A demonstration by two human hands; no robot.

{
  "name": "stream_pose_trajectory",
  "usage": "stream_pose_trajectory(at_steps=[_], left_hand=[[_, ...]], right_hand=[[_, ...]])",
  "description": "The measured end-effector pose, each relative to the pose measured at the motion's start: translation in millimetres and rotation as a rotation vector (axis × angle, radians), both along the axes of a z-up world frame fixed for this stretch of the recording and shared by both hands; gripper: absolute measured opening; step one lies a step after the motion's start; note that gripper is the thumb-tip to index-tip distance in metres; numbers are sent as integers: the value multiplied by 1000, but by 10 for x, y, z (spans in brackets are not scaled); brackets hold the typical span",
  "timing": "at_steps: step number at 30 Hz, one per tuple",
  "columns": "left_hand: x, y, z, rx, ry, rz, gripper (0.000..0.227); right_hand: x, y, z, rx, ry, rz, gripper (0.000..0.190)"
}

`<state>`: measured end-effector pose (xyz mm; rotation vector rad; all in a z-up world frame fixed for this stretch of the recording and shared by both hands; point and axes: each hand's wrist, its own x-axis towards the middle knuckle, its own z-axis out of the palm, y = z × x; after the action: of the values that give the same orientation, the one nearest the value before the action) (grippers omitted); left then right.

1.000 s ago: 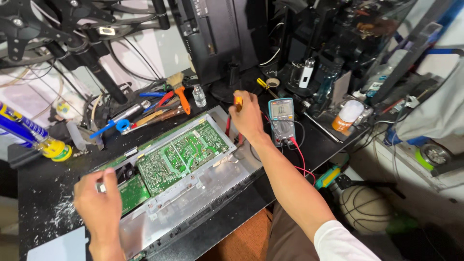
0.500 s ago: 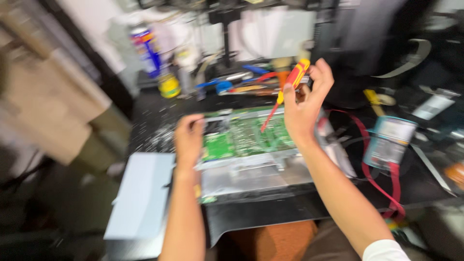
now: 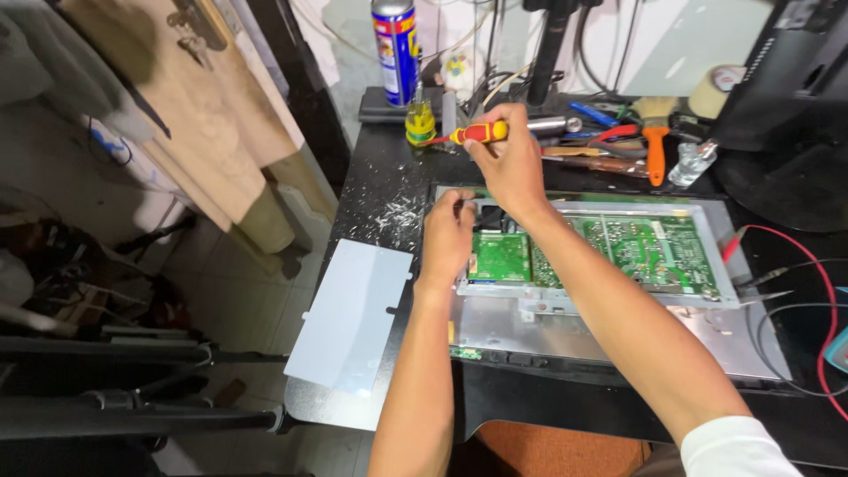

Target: The person disassembles an electronic monitor, uses a screwdriver to remove screws from a circuit board, handles internal components, and uses a probe tool to work on the wiring and connections.

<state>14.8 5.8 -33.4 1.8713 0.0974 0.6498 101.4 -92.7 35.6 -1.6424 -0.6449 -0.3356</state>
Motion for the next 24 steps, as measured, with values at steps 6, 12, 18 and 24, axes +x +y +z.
stream_pose_trajectory(at_steps=[6,12,18,24], left_hand=[[-3,-1,15,-49,-17,-36,17],[3,-6,14,-83,17,-25,16],[31,-4,6,-77,93,4,16],[90,-35,-86,39,-11,114,15]], right_hand=[[27,121,-161,-54,-9,132,37],[64,137,-252,-52,9,148,39],[72,112,-281,-88,41,166,39],[67,-86,-168,120,54,240,40]])
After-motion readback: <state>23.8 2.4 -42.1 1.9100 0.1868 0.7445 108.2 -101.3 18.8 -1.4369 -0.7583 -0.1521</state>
